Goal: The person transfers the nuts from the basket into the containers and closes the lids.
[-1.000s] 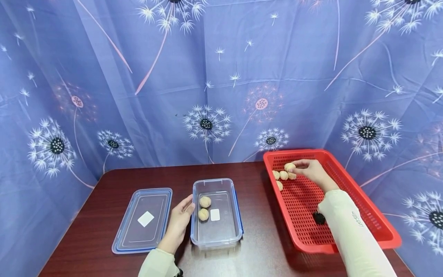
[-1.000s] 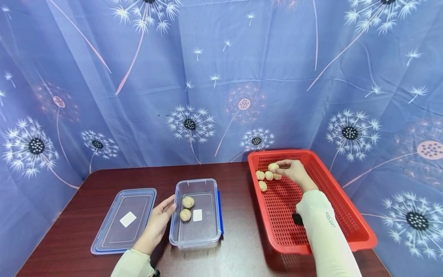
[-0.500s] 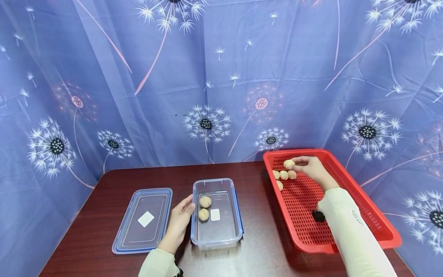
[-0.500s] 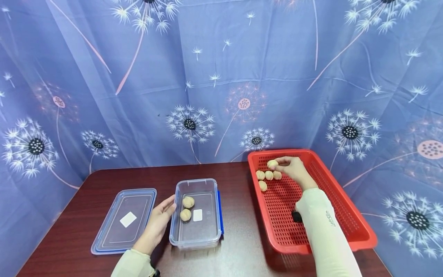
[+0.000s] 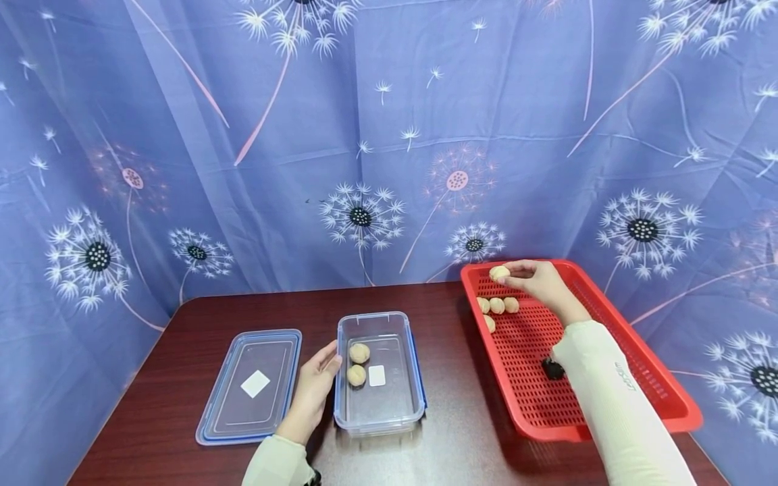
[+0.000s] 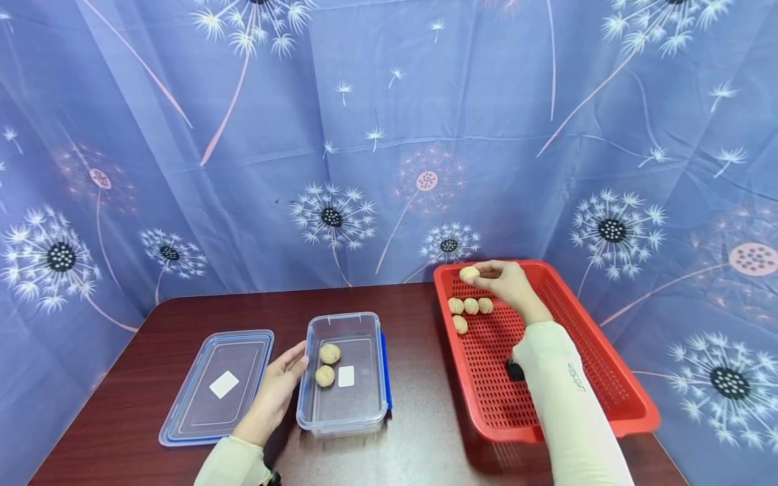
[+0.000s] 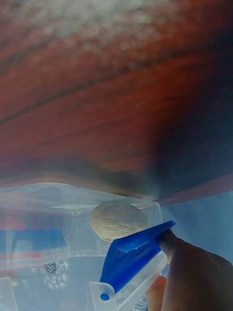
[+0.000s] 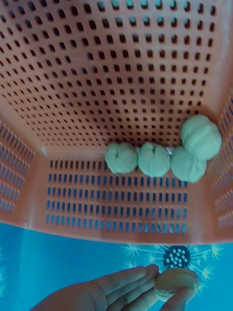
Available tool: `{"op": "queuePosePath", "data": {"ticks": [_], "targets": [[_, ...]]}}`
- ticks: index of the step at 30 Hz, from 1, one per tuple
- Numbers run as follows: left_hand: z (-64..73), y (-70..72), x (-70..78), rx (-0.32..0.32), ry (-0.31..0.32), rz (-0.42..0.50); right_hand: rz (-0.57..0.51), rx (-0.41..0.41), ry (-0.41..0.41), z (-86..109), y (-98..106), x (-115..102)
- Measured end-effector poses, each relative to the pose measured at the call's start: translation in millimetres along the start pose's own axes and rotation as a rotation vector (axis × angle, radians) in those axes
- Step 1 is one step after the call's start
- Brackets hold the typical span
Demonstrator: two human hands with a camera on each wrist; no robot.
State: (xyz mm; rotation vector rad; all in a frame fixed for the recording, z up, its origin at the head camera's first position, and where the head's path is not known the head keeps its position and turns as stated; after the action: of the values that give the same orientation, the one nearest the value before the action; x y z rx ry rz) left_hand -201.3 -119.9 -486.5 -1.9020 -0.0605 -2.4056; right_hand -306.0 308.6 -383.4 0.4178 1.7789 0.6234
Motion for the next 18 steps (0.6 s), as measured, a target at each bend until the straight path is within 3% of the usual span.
{"op": "queuePosePath", "data": {"ticks": [18], "targets": [[-0.6, 0.4, -1.3, -0.001, 0.000, 0.003, -0.019, 0.018, 0.063, -21.0, -14.4, -40.2]]}}
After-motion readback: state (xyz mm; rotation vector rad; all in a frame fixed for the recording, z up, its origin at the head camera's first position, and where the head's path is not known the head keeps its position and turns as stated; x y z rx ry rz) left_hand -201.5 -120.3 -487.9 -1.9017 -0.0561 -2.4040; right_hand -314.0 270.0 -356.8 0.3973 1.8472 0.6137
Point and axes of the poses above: each hand's wrist, its own z-axis away from the middle knuckle, its own y-axis out of the back of the hand, x = y × z, the point moved 1 cm from there along -z, towards the middle knuckle, and after that the axes turned 10 degrees about y, right-handed, at the moved point
